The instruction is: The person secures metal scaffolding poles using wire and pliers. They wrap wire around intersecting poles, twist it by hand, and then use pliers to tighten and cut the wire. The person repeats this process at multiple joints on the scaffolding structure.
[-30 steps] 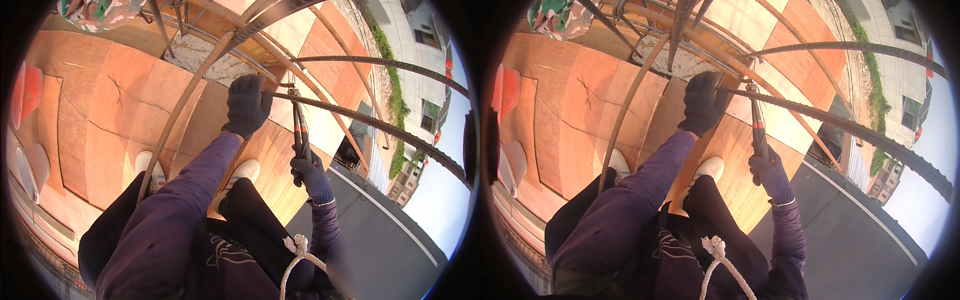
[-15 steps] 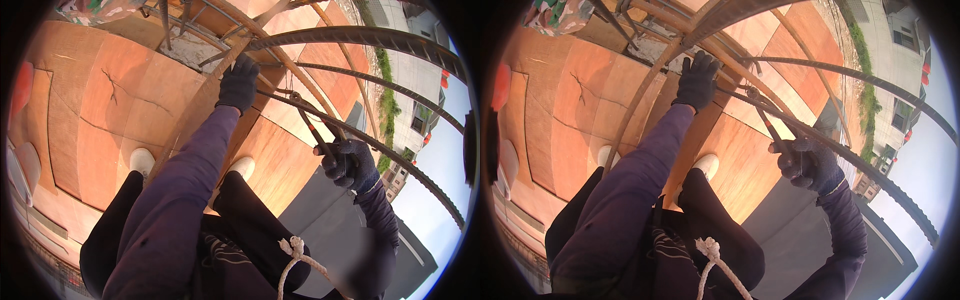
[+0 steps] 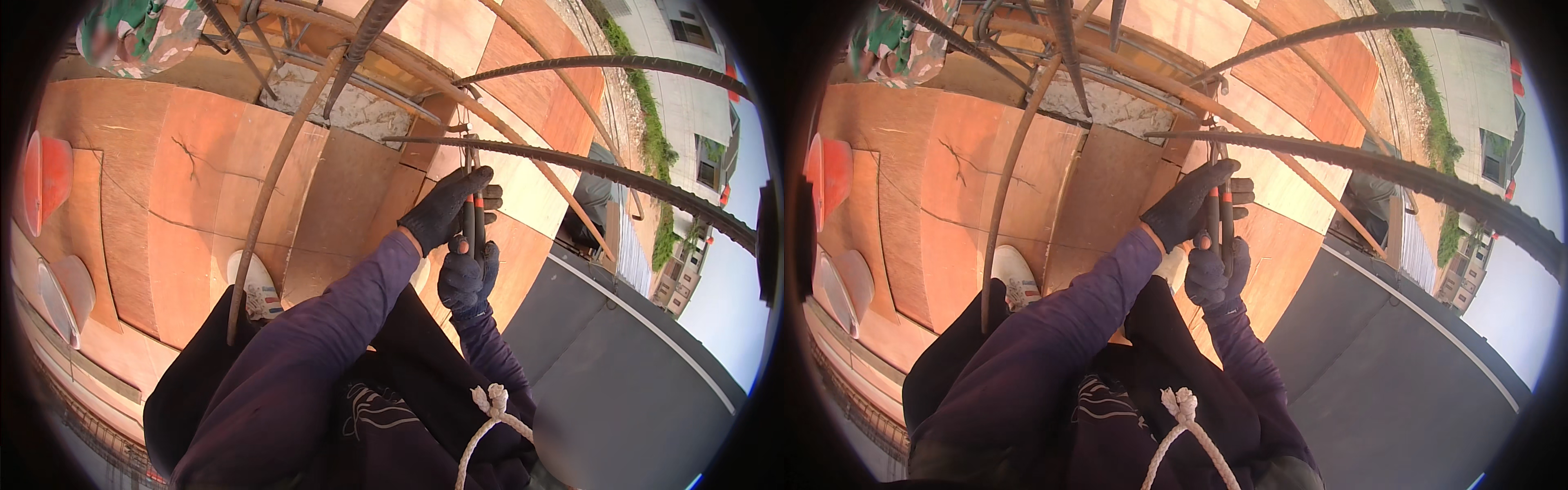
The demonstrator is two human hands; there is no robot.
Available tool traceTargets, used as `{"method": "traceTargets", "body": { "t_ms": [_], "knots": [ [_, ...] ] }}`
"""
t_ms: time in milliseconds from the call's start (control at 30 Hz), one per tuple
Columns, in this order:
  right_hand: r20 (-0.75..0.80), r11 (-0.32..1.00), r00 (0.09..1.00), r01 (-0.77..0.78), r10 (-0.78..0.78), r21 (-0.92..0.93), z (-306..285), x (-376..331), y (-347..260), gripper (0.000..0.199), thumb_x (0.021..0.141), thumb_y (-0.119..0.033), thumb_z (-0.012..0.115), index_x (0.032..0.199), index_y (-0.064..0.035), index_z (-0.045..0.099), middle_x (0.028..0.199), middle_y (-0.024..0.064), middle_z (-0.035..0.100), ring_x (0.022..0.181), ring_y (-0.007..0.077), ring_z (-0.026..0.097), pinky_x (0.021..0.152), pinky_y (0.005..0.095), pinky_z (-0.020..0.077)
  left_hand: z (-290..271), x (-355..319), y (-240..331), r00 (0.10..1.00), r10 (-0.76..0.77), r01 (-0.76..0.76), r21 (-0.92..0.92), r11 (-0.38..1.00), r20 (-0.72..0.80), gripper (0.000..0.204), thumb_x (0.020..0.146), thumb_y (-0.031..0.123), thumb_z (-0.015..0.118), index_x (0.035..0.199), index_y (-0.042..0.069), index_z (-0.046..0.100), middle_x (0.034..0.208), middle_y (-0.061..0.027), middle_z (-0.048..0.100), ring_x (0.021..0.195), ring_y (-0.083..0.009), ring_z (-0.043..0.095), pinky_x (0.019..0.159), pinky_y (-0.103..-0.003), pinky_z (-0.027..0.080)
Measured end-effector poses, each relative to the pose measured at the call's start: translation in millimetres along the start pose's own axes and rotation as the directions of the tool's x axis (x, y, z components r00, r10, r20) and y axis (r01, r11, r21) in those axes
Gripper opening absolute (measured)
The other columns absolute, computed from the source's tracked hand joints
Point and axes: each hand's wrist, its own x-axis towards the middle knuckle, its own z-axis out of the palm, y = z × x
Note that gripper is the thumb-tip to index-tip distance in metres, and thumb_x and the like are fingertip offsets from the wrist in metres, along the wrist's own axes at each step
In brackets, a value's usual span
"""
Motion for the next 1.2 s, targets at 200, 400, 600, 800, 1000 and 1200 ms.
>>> {"method": "traceTargets", "body": {
  "t_ms": [200, 400, 600, 800, 1000, 1200],
  "knots": [
    [-0.348, 0.28, 0.718, -0.218, -0.602, -0.935, 81.7, -26.3, -25.7, 0.072, 0.101, -0.048, 0.063, 0.148, 0.0039, 0.045, 0.113, 0.0226, 0.07, 0.09, 0.0254, 0.072, 0.073, 0.0395, 0.0621, 28.6, 34.4, -11.4, 0.977, 0.072, -0.044, 0.142, 0.989, -0.199, 0.029, 0.103, 0.034, 0.062, 0.087, 0.014, 0.051, 0.065, 0.0032, 0.044, 0.053, -0.0129, 0.046, 0.054, -0.037, 0.052],
    [-0.133, -0.347, 0.624, -0.584, -0.77, -0.734, 65.4, 17.6, -8.3, 0.033, 0.091, -0.012, 0.078, 0.119, -0.0011, 0.065, 0.096, 0.0087, 0.071, 0.079, 0.0157, 0.068, 0.068, 0.0323, 0.0559, 28.7, 60.5, -33.9, 0.807, 0.443, -0.143, 0.6, 0.787, -0.39, 0.037, 0.098, 0.039, 0.063, 0.094, 0.003, 0.057, 0.069, -0.0058, 0.058, 0.057, -0.0204, 0.057, 0.054, -0.038, 0.05],
    [-0.573, 0.729, 0.785, -0.246, -0.238, -0.639, 31.6, 11.1, -36.4, 0.023, 0.093, -0.017, 0.066, 0.112, -0.0054, 0.059, 0.077, 0.0012, 0.052, 0.058, 0.0098, 0.046, 0.048, 0.0251, 0.0362, 16.9, 26.6, -11.2, 0.9, 0.301, 0.001, 0.695, 0.719, -0.314, 0.05, 0.092, 0.05, 0.075, 0.099, 0.005, 0.058, 0.098, -0.0116, 0.068, 0.087, -0.0209, 0.07, 0.075, -0.036, 0.057],
    [-0.131, 0.974, 0.99, -0.087, 0.06, -0.211, -24.7, 25.2, -22.0, 0.055, 0.098, -0.048, 0.067, 0.129, -0.0053, 0.052, 0.08, -0.0005, 0.046, 0.057, 0.0091, 0.042, 0.045, 0.0254, 0.0365, -10.4, 20.7, 26.7, 0.997, 0.076, -0.076, 0.278, 0.958, 0.009, 0.021, 0.101, 0.026, 0.068, 0.104, 0.007, 0.058, 0.091, -0.0068, 0.065, 0.082, -0.0183, 0.069, 0.074, -0.04, 0.061],
    [-0.385, 0.543, 0.855, -0.152, -0.347, -0.826, 16.1, 5.3, -40.3, 0.064, 0.091, -0.041, 0.078, 0.132, 0.0033, 0.055, 0.09, 0.0126, 0.066, 0.067, 0.0226, 0.066, 0.056, 0.0353, 0.0512, -0.6, 46.9, 1.4, 0.965, 0.242, -0.198, 0.313, 0.929, -0.106, 0.016, 0.1, 0.018, 0.066, 0.1, 0.005, 0.056, 0.078, -0.0051, 0.062, 0.062, -0.0161, 0.061, 0.06, -0.034, 0.057],
    [0.235, -0.672, 0.639, -0.622, -0.732, -0.402, 57.7, 23.5, 19.7, 0.069, 0.083, -0.034, 0.085, 0.131, 0.0033, 0.052, 0.099, 0.0207, 0.065, 0.08, 0.0394, 0.07, 0.07, 0.0462, 0.0567, 12.6, 50.4, -12.1, 0.914, 0.349, -0.254, 0.38, 0.889, -0.206, 0.019, 0.099, 0.018, 0.062, 0.101, 0.003, 0.05, 0.075, -0.0069, 0.06, 0.056, -0.0156, 0.06, 0.051, -0.034, 0.052]
  ]
}}
